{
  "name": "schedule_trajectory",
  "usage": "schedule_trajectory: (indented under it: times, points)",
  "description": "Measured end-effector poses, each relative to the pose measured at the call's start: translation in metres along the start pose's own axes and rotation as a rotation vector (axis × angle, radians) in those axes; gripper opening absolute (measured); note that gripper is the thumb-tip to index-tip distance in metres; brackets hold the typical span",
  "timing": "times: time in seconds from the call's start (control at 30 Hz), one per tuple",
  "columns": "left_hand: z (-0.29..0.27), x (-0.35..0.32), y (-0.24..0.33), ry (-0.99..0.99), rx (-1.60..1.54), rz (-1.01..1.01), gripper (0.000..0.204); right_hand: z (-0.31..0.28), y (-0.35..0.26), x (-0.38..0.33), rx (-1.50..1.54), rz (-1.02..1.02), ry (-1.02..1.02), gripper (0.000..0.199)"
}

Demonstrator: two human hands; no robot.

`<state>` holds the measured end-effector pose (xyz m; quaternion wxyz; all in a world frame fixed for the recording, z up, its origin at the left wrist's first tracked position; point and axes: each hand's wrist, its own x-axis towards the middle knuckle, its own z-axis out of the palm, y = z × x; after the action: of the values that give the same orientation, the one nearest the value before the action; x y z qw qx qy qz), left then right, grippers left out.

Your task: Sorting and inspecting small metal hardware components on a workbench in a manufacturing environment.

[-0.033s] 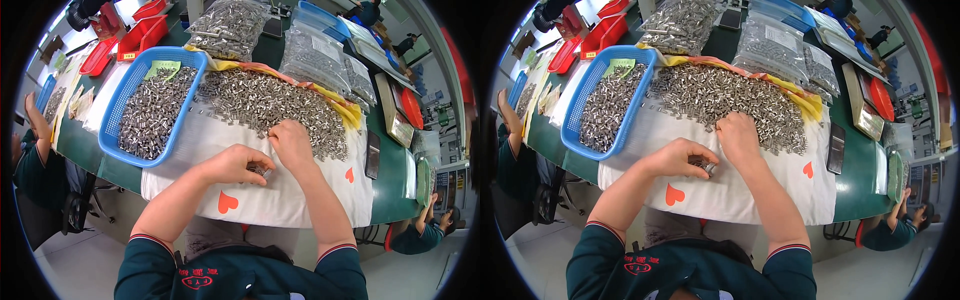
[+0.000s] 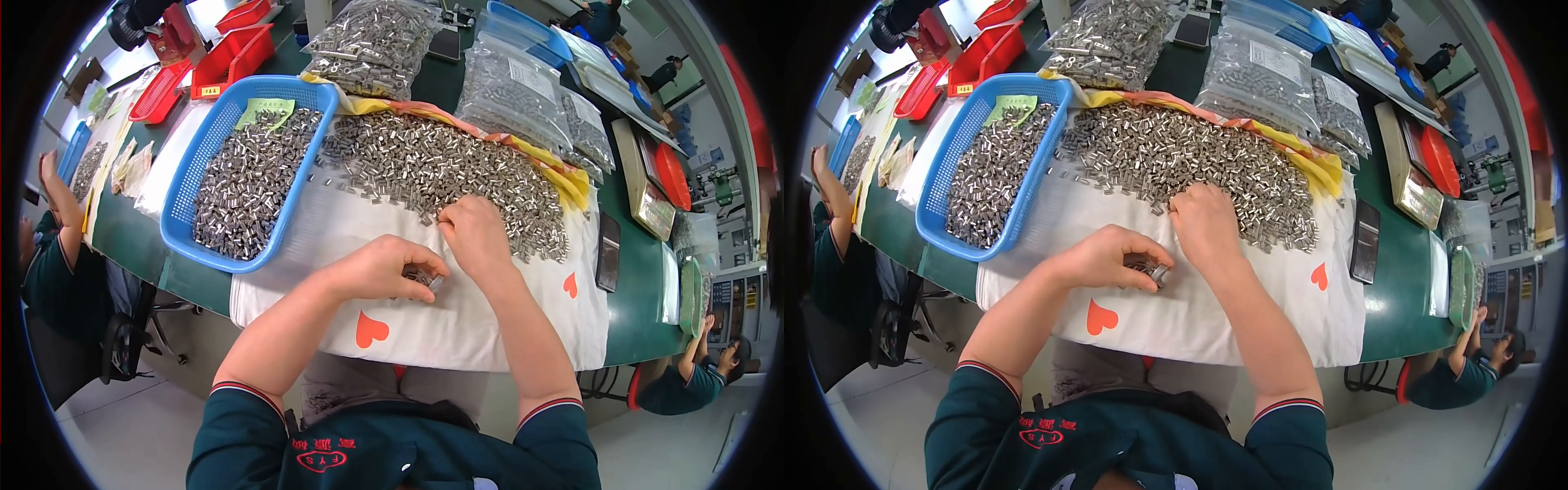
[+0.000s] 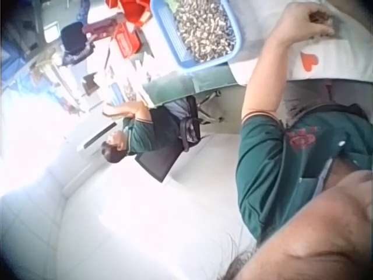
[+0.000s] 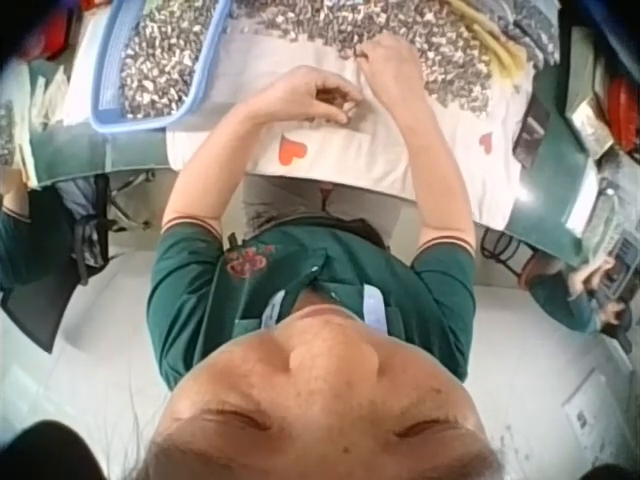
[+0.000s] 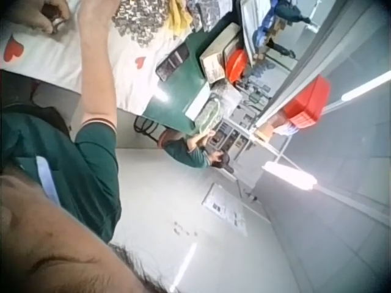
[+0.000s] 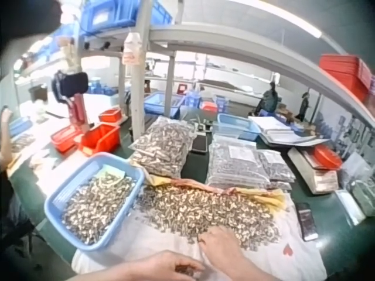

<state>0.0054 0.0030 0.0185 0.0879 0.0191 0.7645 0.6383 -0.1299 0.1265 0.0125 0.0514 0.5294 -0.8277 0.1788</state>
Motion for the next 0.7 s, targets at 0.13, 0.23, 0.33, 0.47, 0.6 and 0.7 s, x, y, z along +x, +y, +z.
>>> schedule_trajectory:
  times: [0.13,0.23,0.33,0.47,0.6,0.7]
  points:
    - [-0.001,-0.001,-0.005,0.033,0.016,0.021,0.036,-0.003,-0.007,-0.002,-0.015,-0.013,0.061,0.004]
    - [-0.003,0.000,-0.011,0.112,-0.069,-0.010,0.035,-0.023,-0.016,-0.006,0.544,0.339,0.007,0.004]
    - [-0.006,0.006,-0.018,0.276,-0.367,-0.028,0.034,-0.015,-0.007,-0.016,1.110,0.385,0.014,0.006]
    - [-0.007,0.009,-0.016,0.334,-0.518,0.028,0.034,-0.017,-0.017,-0.021,0.985,0.299,-0.006,0.006]
    - [-0.007,0.008,-0.014,0.335,-0.497,0.021,0.034,-0.016,-0.020,-0.020,0.930,0.242,0.007,0.007]
    - [-0.007,0.008,-0.015,0.335,-0.457,0.014,0.034,-0.017,-0.021,-0.021,0.875,0.222,0.029,0.009]
